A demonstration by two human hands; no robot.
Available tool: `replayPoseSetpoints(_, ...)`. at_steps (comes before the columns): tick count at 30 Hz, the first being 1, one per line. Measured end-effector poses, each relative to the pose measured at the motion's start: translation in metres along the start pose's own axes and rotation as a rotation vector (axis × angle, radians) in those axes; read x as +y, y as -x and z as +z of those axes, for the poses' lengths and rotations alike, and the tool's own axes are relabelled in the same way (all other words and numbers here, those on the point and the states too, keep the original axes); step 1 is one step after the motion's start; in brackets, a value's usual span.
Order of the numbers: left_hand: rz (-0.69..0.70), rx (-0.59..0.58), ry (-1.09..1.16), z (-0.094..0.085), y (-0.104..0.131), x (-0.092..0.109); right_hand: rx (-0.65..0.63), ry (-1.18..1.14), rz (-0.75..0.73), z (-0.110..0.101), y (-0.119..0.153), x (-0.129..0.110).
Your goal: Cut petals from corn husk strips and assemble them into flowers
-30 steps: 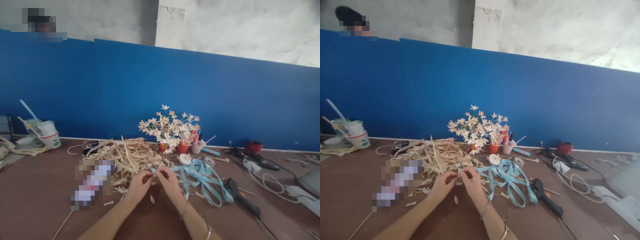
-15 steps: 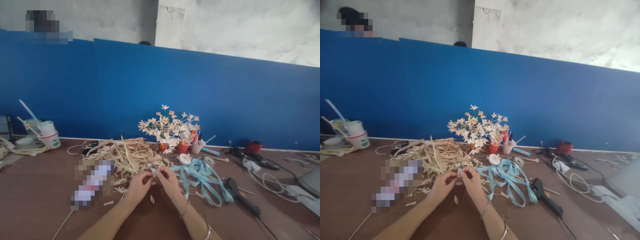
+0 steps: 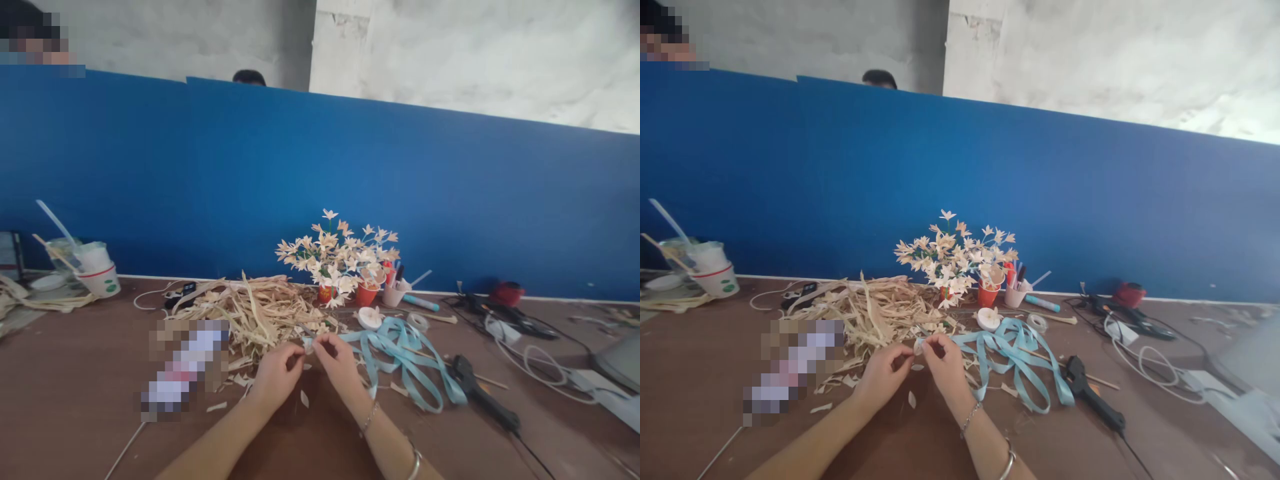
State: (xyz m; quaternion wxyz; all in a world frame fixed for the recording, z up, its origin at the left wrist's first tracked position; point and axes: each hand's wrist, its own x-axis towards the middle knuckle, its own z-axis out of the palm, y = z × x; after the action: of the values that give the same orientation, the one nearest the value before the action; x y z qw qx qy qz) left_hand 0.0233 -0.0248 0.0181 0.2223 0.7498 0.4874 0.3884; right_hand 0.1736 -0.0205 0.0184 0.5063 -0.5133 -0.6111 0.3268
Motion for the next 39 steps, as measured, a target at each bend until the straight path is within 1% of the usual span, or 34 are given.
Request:
replayPoseSetpoints(8,0.007,-0.012,-0.030,0.000,0.000,0.000,0.012,-0.001,0.007,0.000,0.000,-0.002)
replayPoseSetpoints(17,0.011,-0.042,-0.001,-0.001,0.000,0.002,0.037,0.003,0.008,0.000,0.001,-0.007)
replayPoseSetpoints(23,0.009,-0.033,0.061,0.002,0.000,-0.001,0.027,0.013,0.012,-0.002,0.001,-0.009)
replayPoseSetpoints(25,-0.026,-0.024,0.113,0.004,0.000,-0.003,0.021,0.006,0.004,-0.003,0.000,-0.007)
replayPoseSetpoints(27,-0.095,-0.029,0.170,0.005,-0.001,-0.004,0.022,-0.006,-0.007,-0.003,-0.001,-0.002)
replayPoseSetpoints(31,-0.217,-0.076,0.303,0.007,-0.003,-0.006,0.018,0.002,-0.015,-0.006,-0.005,0.004)
replayPoseSetpoints(33,-0.255,-0.087,0.346,0.008,-0.005,-0.007,0.021,0.044,-0.023,-0.015,-0.009,-0.001)
replayPoseSetpoints(35,-0.293,-0.088,0.371,0.008,-0.006,-0.008,0.055,0.131,-0.034,-0.036,-0.014,-0.010)
replayPoseSetpoints(37,-0.327,-0.085,0.399,0.009,-0.006,-0.009,0.092,0.293,-0.021,-0.071,-0.018,-0.020)
replayPoseSetpoints(39,-0.352,-0.087,0.435,0.011,-0.007,-0.012,0.150,0.507,0.036,-0.118,-0.018,-0.023)
